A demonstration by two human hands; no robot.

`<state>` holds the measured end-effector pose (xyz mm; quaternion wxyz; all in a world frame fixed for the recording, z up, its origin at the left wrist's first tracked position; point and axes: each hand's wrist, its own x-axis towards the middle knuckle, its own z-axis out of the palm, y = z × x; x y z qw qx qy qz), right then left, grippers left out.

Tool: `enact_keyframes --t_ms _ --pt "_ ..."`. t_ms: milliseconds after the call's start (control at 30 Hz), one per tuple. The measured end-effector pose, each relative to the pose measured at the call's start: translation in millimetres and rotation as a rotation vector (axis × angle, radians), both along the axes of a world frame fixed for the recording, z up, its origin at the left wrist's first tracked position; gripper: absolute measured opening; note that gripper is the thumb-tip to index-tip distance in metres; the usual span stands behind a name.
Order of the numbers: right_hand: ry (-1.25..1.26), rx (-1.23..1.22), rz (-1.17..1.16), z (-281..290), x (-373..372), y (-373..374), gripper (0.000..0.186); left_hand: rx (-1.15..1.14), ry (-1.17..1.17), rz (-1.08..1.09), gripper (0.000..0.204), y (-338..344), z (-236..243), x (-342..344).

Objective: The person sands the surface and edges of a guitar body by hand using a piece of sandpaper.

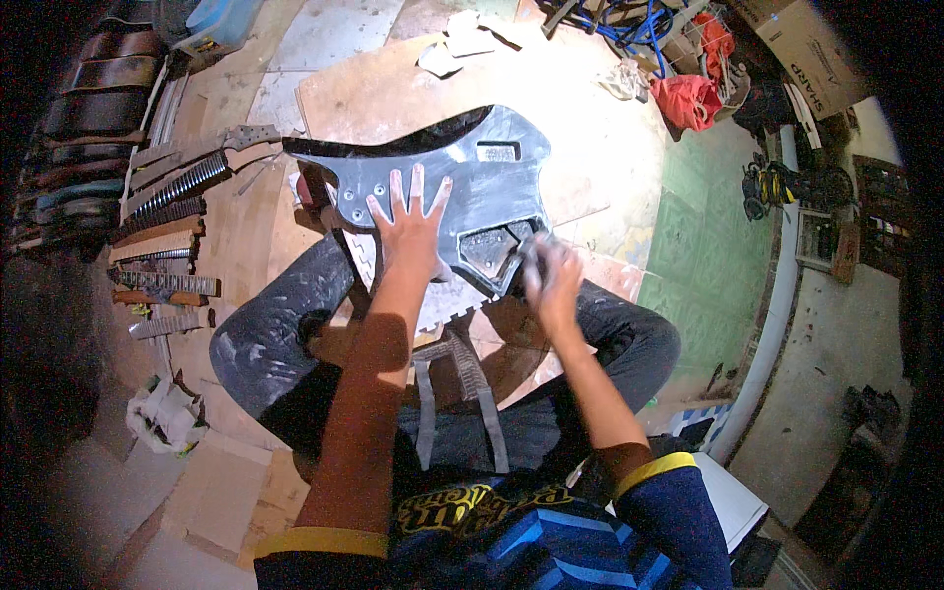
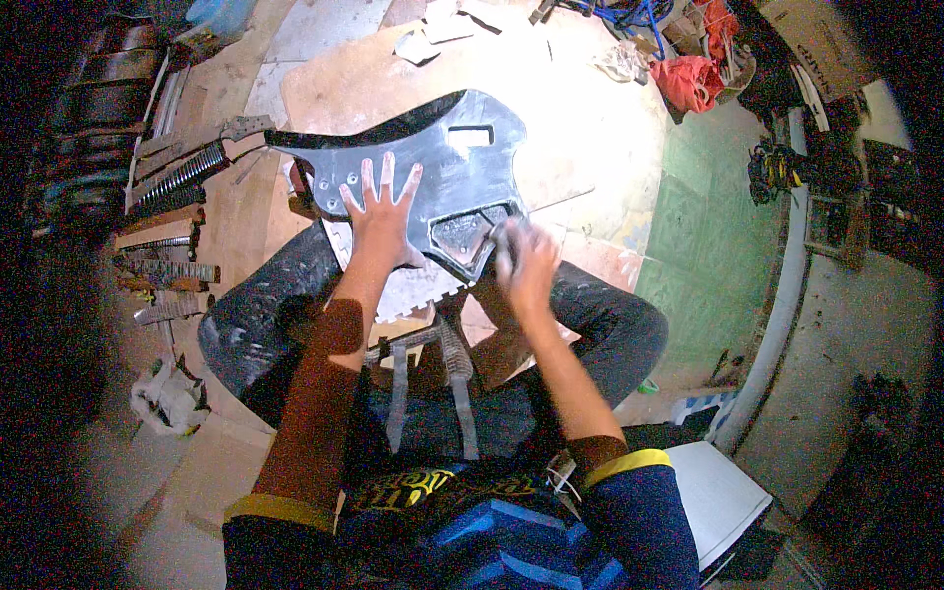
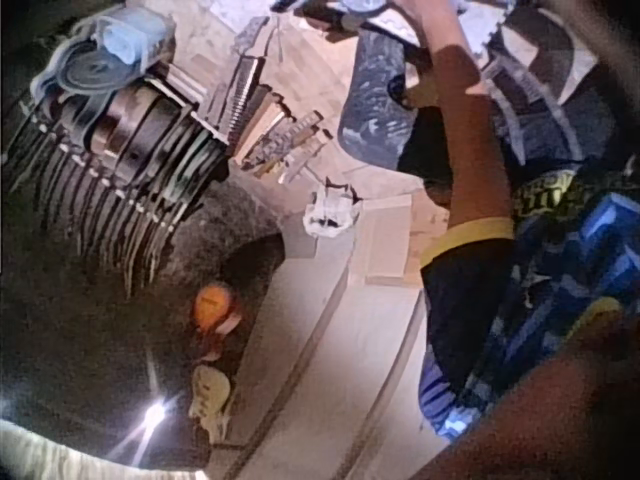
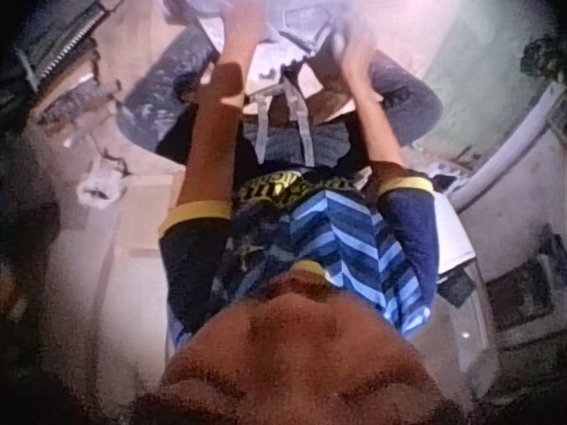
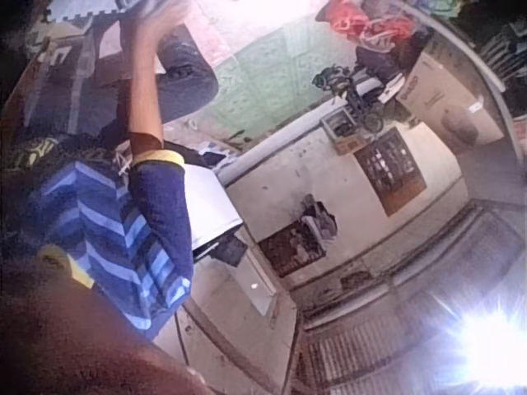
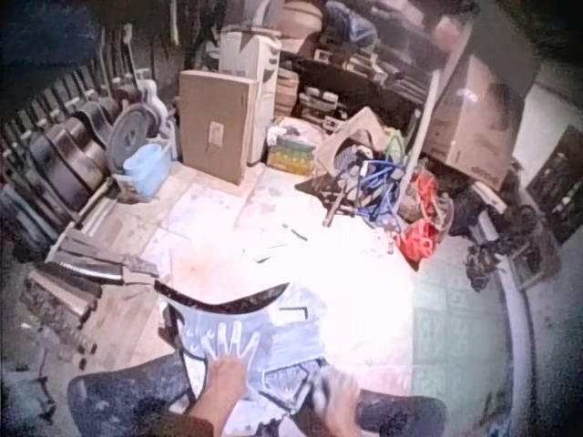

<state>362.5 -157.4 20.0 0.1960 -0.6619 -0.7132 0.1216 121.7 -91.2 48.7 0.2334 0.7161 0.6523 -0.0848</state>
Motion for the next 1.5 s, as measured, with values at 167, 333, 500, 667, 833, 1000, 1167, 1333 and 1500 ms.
enact_keyframes --t_ms 167,333,500,667,833,1000,1167,1333,1500 --pt "-0.060 -0.162 0.213 11 -10 -37 0.045 -0.041 0.065 0.002 0.145 -1 -1 -9" --pt "-0.014 -0.213 -0.037 -13 12 -9 0.041 -0.018 0.032 -0.006 0.146 1 1 1" --pt "-0.066 -0.247 0.183 4 6 -29 0.037 -0.012 0.039 0.003 0.144 -2 -3 -3" --pt "-0.084 -0.166 0.012 -7 3 -14 0.043 0.029 0.031 -0.011 0.142 -1 -6 1" --pt "-0.090 -0.136 0.185 -1 4 -14 0.039 -0.016 0.059 0.002 0.142 -2 -2 -6" --pt "-0.080 -0.080 -0.003 -11 0 -16 0.044 0.021 0.041 -0.007 0.143 -1 -5 1" --pt "-0.049 -0.128 0.028 -6 7 -2 0.042 0.004 0.063 -0.004 0.145 -1 -5 -8" --pt "0.023 -0.029 -0.264 -8 81 52 0.047 0.040 0.042 -0.065 0.147 6 -14 -9" --pt "0.451 -0.051 -0.295 9 73 5 0.054 0.164 -0.020 0.035 0.147 49 -19 -62"
